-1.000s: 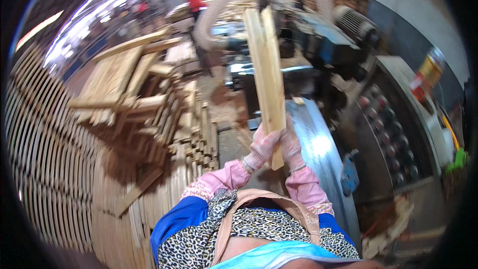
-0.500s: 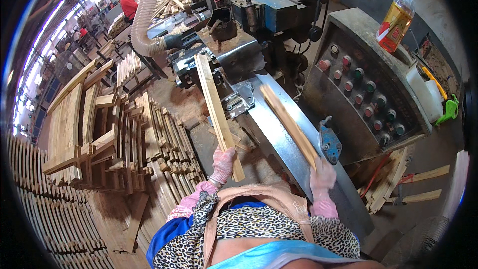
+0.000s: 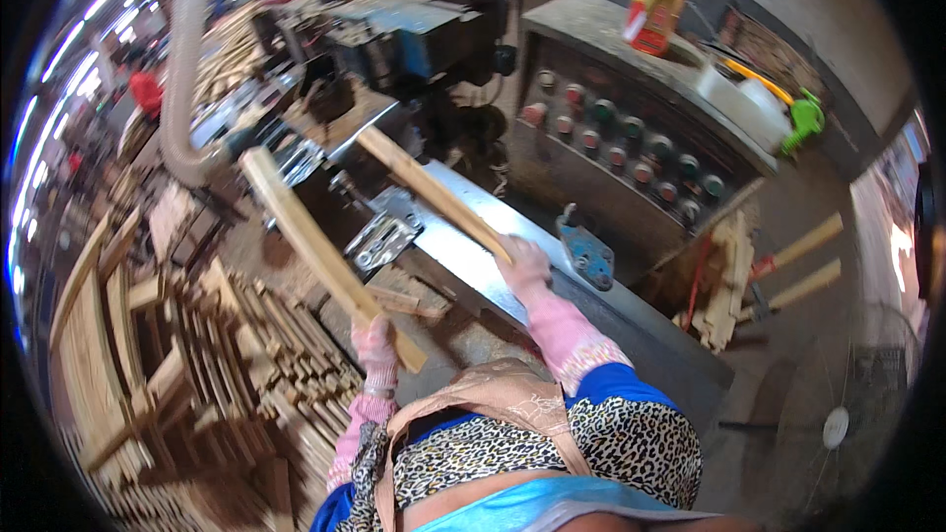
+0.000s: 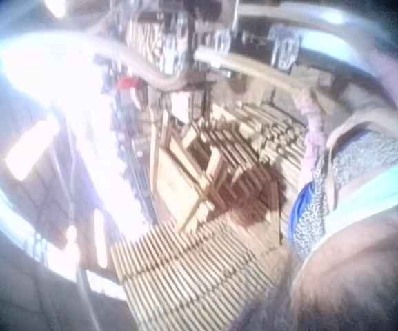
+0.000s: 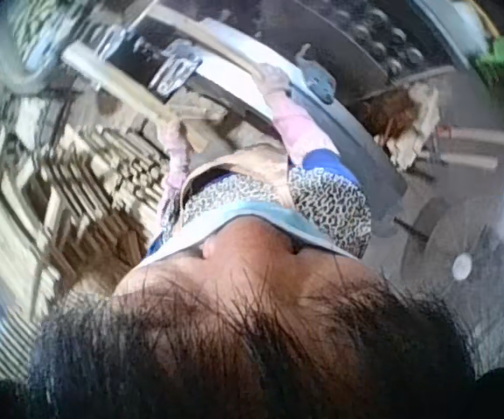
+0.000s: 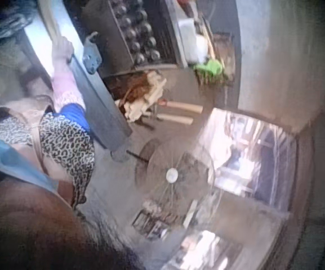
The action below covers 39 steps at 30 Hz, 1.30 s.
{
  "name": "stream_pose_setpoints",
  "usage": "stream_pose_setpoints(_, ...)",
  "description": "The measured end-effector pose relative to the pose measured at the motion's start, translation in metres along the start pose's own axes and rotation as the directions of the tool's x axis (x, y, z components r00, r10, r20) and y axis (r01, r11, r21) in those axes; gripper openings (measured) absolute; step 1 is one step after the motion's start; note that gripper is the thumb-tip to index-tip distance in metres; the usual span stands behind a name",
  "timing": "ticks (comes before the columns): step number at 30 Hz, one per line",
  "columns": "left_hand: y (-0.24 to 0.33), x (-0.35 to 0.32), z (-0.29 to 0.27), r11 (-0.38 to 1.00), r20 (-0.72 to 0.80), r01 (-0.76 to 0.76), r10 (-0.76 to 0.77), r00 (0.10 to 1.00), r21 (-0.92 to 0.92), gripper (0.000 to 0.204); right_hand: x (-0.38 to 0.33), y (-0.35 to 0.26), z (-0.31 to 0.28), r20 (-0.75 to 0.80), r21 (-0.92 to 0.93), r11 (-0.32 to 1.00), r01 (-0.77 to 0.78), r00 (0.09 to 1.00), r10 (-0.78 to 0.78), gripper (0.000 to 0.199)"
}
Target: The person picks up thin wooden planks from a stack and feeds them one by one through a wood-shaping machine, then places the processed planks onto a new stack.
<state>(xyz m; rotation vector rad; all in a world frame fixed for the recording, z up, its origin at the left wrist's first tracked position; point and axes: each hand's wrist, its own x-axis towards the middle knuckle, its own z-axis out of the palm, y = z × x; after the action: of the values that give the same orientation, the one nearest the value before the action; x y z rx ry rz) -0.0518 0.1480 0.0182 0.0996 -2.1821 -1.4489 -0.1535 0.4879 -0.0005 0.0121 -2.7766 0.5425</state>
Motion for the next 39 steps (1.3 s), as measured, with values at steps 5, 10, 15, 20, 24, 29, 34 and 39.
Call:
stream_pose_setpoints(5, -0.009, -0.021, -0.025, 0.971, -0.087, 0.204, -0.215, 0.973, -0.127, 0.016, -0.176, 0.085, -0.119, -0.005, -0.161, 0.987, 0.017, 1.0, -0.018, 0.042)
stream_pose_setpoints(10, -0.031, -0.032, -0.032, 0.896, -0.147, 0.435, -0.445, 0.884, -0.091, 0.029, -0.215, 0.086, -0.16, 0.093, -0.217, 0.965, -0.15, 0.98, 0.174, 0.042)
stream_pose_setpoints(15, -0.037, -0.01, -0.046, 0.881, -0.059, 0.457, -0.466, 0.883, -0.123, 0.023, -0.104, 0.05, -0.066, -0.07, -0.086, 0.996, -0.019, 0.997, 0.013, 0.045)
stream_pose_setpoints(20, 0.009, 0.014, -0.049, 0.956, -0.228, 0.278, -0.293, 0.928, -0.096, 0.031, 0.031, -0.017, -0.007, 0.183, -0.089, 0.996, 0.021, 0.983, -0.005, 0.048)
stream_pose_setpoints(24, -0.047, 0.013, -0.081, 0.959, -0.076, 0.203, -0.221, 0.972, -0.2, 0.01, 0.088, -0.077, 0.003, 0.452, -0.009, 0.993, -0.122, 0.885, 0.113, 0.042)
stream_pose_setpoints(29, -0.03, 0.008, -0.006, 0.678, 0.295, -0.341, 0.189, 0.937, 0.651, 0.042, 0.021, -0.136, -0.02, 0.098, 0.69, 0.605, 0.397, 0.777, -0.622, 0.077)
stream_pose_setpoints(34, 0.111, -0.002, 0.054, 0.943, 0.747, -0.14, -0.144, 0.649, 0.303, 0.045, -0.069, -0.1, -0.072, 0.161, 0.791, 0.609, 0.055, 0.942, -0.295, 0.048)
stream_pose_setpoints(39, 0.116, -0.017, 0.041, 0.934, 0.832, 0.251, -0.342, 0.437, 0.252, 0.077, -0.15, 0.042, -0.125, 0.246, 0.188, 0.982, 0.026, 0.967, -0.073, 0.057)
